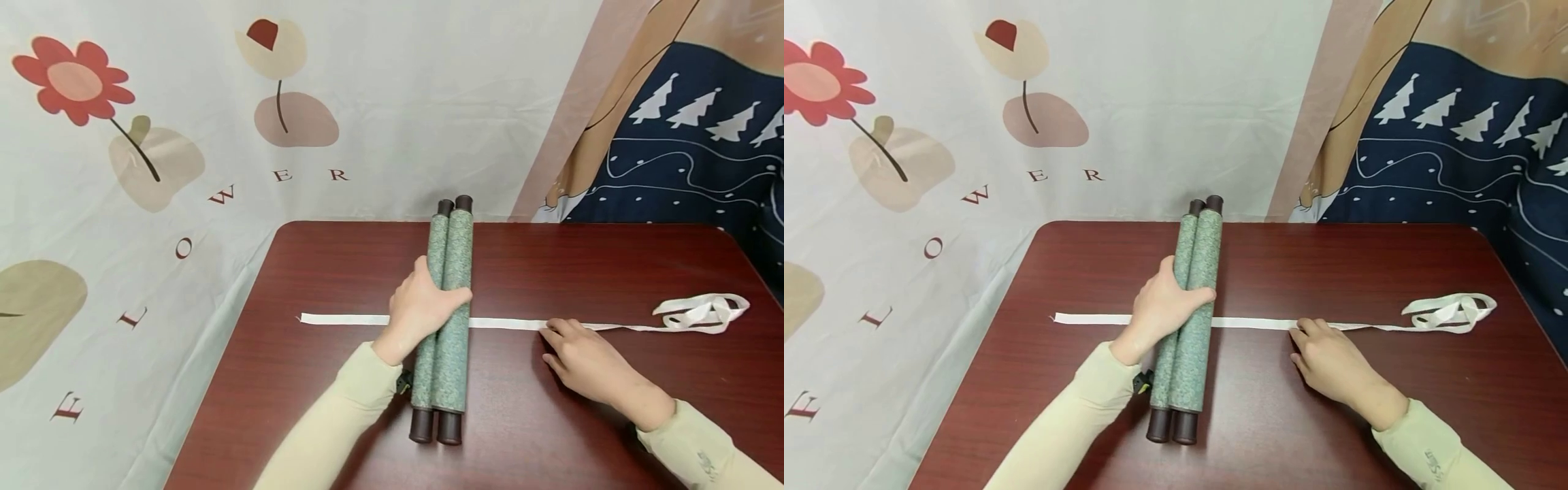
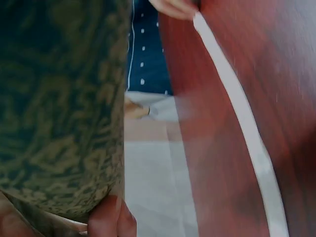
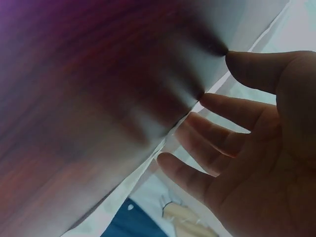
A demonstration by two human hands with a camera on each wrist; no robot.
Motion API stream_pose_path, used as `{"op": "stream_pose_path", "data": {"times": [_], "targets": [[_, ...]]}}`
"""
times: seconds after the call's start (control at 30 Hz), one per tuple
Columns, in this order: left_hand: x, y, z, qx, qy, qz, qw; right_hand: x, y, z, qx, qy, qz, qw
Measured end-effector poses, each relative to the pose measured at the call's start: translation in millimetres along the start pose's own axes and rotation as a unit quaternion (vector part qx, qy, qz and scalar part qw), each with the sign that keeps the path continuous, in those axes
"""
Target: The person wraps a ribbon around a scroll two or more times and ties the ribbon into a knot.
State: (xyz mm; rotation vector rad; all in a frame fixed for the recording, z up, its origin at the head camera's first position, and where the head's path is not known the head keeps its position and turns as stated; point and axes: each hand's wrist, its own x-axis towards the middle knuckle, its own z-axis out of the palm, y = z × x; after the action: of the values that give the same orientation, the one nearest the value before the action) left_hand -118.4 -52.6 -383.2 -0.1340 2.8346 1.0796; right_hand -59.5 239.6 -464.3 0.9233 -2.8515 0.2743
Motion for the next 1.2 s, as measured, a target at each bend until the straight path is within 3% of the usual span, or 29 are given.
{"op": "stream_pose_path", "data": {"times": [0.27, 0.57, 0.77, 1.2], "targets": [[-8.9, 14.8, 38.8, 0.028, -0.014, -0.007, 0.9995, 10.3, -15.4, 5.2, 0.004, 0.011, -0.017, 0.9998], [-12.5, 17.6, 73.3, 0.093, -0.023, -0.021, 0.9952, 16.9, -22.6, 11.7, 0.014, 0.033, -0.031, 0.9989], [-12.7, 21.9, 86.2, 0.129, -0.024, -0.023, 0.9911, 20.1, -26.9, 11.3, 0.017, 0.029, -0.034, 0.9988], [-9.5, 22.2, 99.4, 0.156, -0.033, -0.036, 0.9866, 21.1, -30.3, 10.4, 0.012, 0.009, -0.026, 0.9996]]}}
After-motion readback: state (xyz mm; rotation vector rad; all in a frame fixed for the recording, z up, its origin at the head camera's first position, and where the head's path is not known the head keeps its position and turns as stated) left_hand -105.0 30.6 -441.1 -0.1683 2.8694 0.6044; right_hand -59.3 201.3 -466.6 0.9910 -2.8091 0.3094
